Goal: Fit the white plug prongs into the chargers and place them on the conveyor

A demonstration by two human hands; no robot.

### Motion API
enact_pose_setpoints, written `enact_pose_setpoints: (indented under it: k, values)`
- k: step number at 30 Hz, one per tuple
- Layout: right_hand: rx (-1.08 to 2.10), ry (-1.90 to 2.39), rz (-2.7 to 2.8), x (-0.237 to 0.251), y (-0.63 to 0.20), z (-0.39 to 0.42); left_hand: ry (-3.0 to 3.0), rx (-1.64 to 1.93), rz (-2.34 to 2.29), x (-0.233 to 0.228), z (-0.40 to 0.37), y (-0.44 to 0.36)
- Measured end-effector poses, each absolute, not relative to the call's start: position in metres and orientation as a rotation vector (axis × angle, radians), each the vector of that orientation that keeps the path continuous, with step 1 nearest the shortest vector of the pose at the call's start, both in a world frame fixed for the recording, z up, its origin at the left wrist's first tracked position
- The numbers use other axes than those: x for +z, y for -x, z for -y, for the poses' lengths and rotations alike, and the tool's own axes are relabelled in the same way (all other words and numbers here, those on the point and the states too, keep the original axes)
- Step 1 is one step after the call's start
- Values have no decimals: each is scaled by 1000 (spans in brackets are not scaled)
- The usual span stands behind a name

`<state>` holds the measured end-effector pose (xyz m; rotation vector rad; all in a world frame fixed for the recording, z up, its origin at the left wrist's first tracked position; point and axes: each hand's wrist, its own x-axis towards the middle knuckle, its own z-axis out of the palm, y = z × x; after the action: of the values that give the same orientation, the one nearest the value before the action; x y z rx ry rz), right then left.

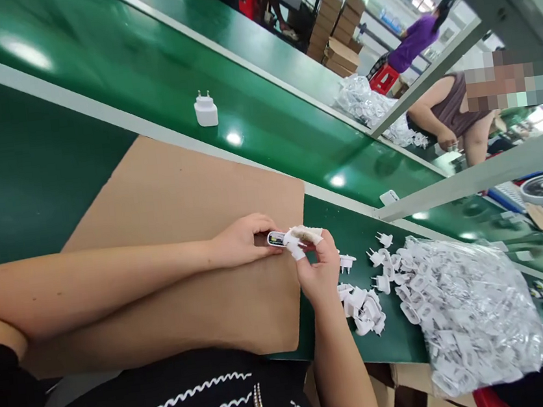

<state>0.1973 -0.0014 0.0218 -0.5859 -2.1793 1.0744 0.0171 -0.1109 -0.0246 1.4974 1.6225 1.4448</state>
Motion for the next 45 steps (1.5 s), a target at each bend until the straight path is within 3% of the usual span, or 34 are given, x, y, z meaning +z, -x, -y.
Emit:
enact_pose_setpoints:
  k: [3, 8, 20, 29, 31, 36, 45]
  values:
    - [627, 501, 2372, 28, -193, 3, -1507, 1433, -1624, -25, 110, -16]
    - [354, 382, 2674, 34, -182, 4, -1545, 1425, -1588, -25, 109, -13]
    - [146, 431, 2842, 42, -171, 1, -1497, 1411, -1596, -24, 108, -14]
    - [494, 683, 2696, 39, -189, 14, -1403, 1353, -1637, -19, 112, -18]
    - [413, 733, 2707, 47, -207, 8, -1322, 1286, -1685, -15, 108, -16]
    - [-24, 1060, 2945, 57, -241, -9, -1184, 1187, -1999, 0, 72, 28]
    - [117, 1211, 2803, 36, -231, -22, -945, 1020, -2600, -6, 6, 132]
